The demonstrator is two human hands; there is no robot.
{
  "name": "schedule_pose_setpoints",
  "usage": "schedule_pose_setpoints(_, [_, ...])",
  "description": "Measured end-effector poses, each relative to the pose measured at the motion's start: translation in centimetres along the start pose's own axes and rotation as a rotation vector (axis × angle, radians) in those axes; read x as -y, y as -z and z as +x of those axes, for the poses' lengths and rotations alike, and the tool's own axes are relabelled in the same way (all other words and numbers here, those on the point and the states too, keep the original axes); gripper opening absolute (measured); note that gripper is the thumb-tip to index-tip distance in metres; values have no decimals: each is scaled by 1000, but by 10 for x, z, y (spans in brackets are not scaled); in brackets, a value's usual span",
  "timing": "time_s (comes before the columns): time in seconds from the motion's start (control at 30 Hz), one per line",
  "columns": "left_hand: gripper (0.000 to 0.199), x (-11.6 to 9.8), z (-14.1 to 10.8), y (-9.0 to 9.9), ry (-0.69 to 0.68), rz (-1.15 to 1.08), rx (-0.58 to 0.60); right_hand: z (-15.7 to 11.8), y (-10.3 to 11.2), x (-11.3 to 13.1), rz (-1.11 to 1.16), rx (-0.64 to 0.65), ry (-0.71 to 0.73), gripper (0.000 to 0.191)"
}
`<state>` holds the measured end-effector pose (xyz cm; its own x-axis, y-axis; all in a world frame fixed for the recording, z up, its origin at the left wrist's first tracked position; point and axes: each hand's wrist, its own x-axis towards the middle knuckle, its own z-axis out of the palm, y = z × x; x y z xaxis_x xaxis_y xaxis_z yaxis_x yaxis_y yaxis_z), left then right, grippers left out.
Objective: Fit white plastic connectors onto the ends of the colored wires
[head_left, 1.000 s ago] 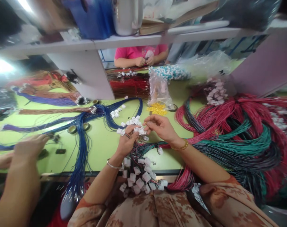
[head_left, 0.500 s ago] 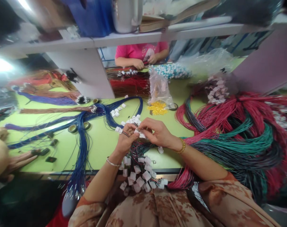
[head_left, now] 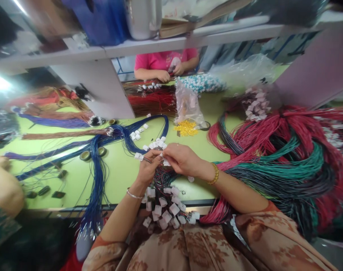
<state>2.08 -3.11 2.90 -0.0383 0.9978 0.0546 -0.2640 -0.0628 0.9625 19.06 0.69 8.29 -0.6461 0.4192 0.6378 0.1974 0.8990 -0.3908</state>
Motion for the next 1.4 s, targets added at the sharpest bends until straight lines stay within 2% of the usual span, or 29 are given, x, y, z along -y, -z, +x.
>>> schedule_pose_setpoints(0.07, [43, -1, 0, -1, 10, -1, -16, 1, 1, 1, 4, 19, -22, 15])
schedule_pose_setpoints(0.27, [43, -2, 0, -4, 36, 1, -82, 2, -1, 2, 12, 50, -209, 9])
schedule_pose_setpoints(0.37, [41, 1, 1, -4, 11, -27, -152, -3, -15, 7, -52, 29, -249, 13])
schedule_pose_setpoints(0.5, [36, 3, 3, -3, -15, -59, -248, -16, -46, 22, -147, -40, -255, 34])
schedule_pose_setpoints(0.57, [34, 4, 3, -2, -23, -47, -261, -19, -59, 29, -176, -35, -246, 39])
schedule_pose_setpoints(0.63, [34, 3, 4, -2, -40, -18, -263, -19, -62, 28, -154, -26, -238, 37])
schedule_pose_setpoints(0.7, [34, 1, 4, -3, -69, 24, -256, -18, -52, 16, -62, -36, -258, 32])
schedule_pose_setpoints(0.8, [35, -6, 4, -3, -92, 62, -202, -23, -16, -26, 18, -68, -415, 23])
schedule_pose_setpoints(0.87, [37, -11, 3, -2, -39, 2, -131, -35, 15, -64, -147, -62, -614, 22])
schedule_pose_setpoints(0.93, [43, -16, 2, 2, 40, -89, -59, -51, 41, -100, -372, 30, -837, 23])
schedule_pose_setpoints(1.0, [60, -19, 0, 6, 111, -106, 15, -67, 56, -127, -503, 120, -976, 26])
schedule_pose_setpoints(1.07, [82, -20, 0, 9, 164, -38, 45, -77, 58, -145, -551, 177, -1018, 30])
schedule_pose_setpoints(1.13, [94, -19, 2, 14, 179, 61, 9, -80, 53, -156, -557, 196, -1008, 31])
schedule_pose_setpoints(1.23, [92, -18, 9, 24, 146, 167, -105, -77, 44, -166, -552, 186, -1001, 28])
schedule_pose_setpoints(1.4, [73, -19, 20, 44, 100, 325, -238, -78, 41, -174, -541, 154, -991, 19])
